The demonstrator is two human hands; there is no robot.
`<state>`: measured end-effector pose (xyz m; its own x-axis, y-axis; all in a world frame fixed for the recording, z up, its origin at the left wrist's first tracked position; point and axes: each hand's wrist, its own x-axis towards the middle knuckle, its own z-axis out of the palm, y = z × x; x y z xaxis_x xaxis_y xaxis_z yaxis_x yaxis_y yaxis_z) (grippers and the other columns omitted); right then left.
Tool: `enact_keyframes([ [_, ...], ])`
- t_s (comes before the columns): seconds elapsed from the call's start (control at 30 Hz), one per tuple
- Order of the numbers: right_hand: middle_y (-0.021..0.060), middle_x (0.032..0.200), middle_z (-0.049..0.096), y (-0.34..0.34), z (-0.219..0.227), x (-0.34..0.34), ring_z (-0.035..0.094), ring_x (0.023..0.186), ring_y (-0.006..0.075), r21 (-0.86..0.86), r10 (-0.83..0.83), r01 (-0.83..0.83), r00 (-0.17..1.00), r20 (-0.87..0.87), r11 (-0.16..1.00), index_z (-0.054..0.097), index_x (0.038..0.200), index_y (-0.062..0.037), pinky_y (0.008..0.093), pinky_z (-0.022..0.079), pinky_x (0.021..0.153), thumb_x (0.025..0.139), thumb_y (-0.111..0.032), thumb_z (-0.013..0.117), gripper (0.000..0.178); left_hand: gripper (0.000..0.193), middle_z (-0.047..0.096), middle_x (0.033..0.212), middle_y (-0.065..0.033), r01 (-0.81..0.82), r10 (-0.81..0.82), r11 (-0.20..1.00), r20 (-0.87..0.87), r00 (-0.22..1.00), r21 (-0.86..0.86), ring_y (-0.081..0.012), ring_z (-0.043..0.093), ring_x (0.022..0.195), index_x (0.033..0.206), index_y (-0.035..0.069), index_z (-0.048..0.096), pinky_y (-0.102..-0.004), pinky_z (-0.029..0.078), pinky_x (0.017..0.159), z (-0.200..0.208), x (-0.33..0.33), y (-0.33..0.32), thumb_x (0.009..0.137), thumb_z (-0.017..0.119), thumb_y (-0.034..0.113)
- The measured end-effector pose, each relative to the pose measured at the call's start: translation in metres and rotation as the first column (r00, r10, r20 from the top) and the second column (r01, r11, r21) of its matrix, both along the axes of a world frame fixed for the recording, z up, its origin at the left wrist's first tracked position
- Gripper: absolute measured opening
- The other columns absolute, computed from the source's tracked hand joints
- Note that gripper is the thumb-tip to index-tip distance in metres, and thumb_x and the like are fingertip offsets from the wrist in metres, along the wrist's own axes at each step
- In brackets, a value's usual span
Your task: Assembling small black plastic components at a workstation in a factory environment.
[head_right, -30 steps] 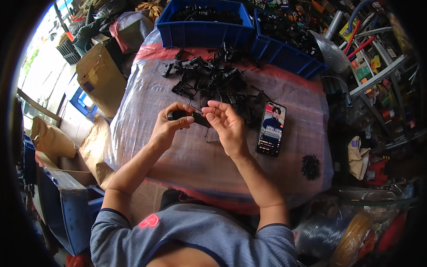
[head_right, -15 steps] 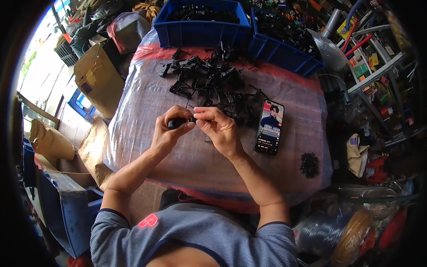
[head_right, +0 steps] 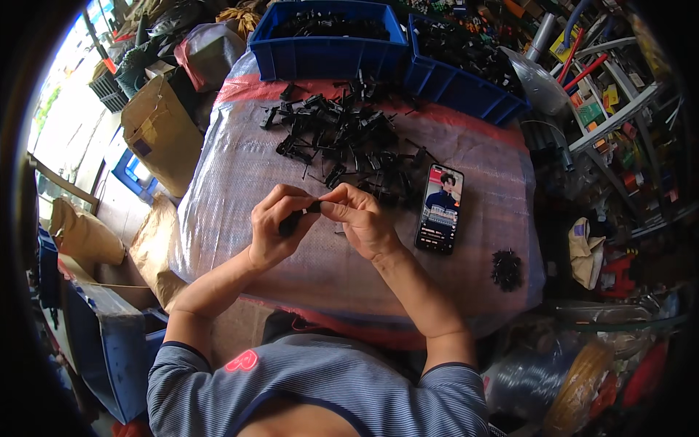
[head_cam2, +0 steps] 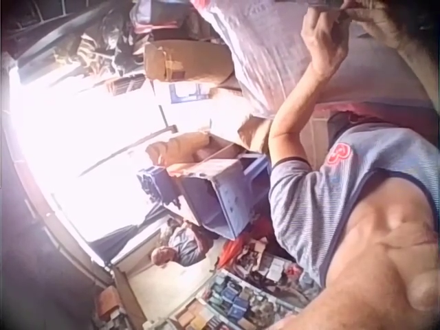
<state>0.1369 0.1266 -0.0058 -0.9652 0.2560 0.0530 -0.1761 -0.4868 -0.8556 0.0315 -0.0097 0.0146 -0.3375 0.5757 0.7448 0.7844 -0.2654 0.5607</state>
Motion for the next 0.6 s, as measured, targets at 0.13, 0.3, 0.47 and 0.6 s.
enact_keyframes([
  [0.13, 0.0013, 0.09, 0.058, 0.001, 0.018, 0.005, 0.051, 0.079, 0.0075, 0.295, -0.032, 0.01, 0.997, 0.071, 0.955, 0.056, 0.107, -0.0039, 0.0217, 0.041, 0.071, 0.081, -0.016, 0.065, 0.03, 0.016, 0.057, 0.071, -0.0014, 0.141, -0.019, 0.985, 0.736, 0.676, -0.104, -0.0109, 0.052, 0.063, 0.08, 0.001, 0.059, -0.0226, 0.041, 0.057, 0.001, -0.009, -0.001, 0.074, 0.07, 0.012],
  [0.3, 0.0136, 0.1, 0.056, -0.006, 0.034, 0.003, 0.057, 0.084, 0.0223, 0.941, -0.138, 0.251, 0.965, -0.224, 0.227, 0.051, 0.117, 0.0007, 0.0313, 0.048, 0.074, 0.063, -0.016, 0.076, 0.062, 0.017, 0.055, 0.067, -0.0026, 0.255, -0.095, 0.967, 0.961, 0.261, 0.026, -0.0096, 0.05, 0.057, 0.079, 0.001, 0.059, -0.0215, 0.038, 0.055, -0.007, -0.028, 0.001, 0.076, 0.068, 0.015],
  [0.47, 0.013, 0.093, 0.056, -0.017, 0.025, 0.0, 0.055, 0.078, 0.0271, 0.907, -0.13, 0.384, 0.904, -0.407, -0.17, 0.051, 0.113, 0.0027, 0.0344, 0.048, 0.069, 0.064, -0.009, 0.073, 0.055, 0.017, 0.055, 0.067, -0.0023, 0.365, -0.038, 0.93, 0.978, 0.207, -0.041, -0.0096, 0.05, 0.06, 0.079, 0.001, 0.058, -0.0211, 0.038, 0.056, -0.012, -0.017, 0.002, 0.076, 0.067, 0.015],
  [0.6, 0.0133, 0.085, 0.055, -0.021, 0.019, -0.002, 0.056, 0.076, 0.0277, 0.908, -0.207, 0.371, 0.889, -0.408, -0.195, 0.052, 0.108, 0.0029, 0.0345, 0.047, 0.066, 0.066, -0.001, 0.065, 0.044, 0.018, 0.054, 0.067, -0.0003, 0.343, -0.018, 0.933, 0.934, 0.356, -0.112, -0.008, 0.048, 0.06, 0.078, 0.002, 0.059, -0.0209, 0.038, 0.056, -0.007, -0.005, 0.001, 0.076, 0.068, 0.017],
])
